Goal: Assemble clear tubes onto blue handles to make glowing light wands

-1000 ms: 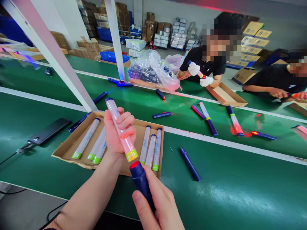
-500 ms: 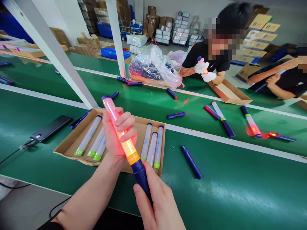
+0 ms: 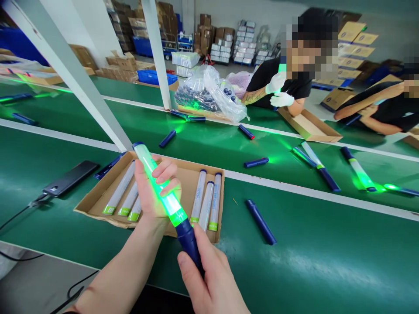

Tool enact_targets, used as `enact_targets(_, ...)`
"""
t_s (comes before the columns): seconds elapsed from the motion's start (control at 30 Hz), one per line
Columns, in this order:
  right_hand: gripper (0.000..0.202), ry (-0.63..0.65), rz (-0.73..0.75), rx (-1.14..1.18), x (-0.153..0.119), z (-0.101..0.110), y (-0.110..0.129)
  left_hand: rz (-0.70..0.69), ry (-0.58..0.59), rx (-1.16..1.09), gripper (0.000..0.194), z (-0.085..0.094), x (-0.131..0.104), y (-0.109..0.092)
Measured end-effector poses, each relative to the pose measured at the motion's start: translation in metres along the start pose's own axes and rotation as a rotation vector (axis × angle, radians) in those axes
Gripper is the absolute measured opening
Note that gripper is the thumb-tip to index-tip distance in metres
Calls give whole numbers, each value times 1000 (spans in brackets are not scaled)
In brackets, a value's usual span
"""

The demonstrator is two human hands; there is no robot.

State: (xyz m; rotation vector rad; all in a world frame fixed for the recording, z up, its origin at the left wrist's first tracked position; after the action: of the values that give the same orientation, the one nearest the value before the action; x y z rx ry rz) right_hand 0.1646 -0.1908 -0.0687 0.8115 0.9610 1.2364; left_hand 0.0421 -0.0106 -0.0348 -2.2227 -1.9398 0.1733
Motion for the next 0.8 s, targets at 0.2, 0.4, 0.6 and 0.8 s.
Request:
enact_targets(0.2, 65, 57, -45, 28, 1, -8, -2, -23, 11, 109, 42, -9, -8, -1)
enact_targets(0.4, 62, 118, 30, -155, 1, -16, 7, 41, 25, 115, 37, -14, -13, 9)
enact_targets(0.6, 49, 122, 145, -160, -2, -13, 17, 138, 27, 71, 33, -9, -16, 19)
enact_targets(0.8, 42, 110, 149, -67, -7, -8, 22, 126, 26, 119, 31, -12, -22, 19)
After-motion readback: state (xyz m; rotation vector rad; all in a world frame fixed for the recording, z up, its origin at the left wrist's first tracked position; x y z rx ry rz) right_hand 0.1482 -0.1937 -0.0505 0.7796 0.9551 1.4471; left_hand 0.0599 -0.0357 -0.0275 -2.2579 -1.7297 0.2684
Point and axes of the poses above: each hand's wrist, its own x-axis towards the middle knuckle, its own z-axis out of the back of the hand, y = z × x, the point moved 6 cm from there along x, towards the middle knuckle, and after that the axes turned 6 degrees about x, right-handed, at the moved point
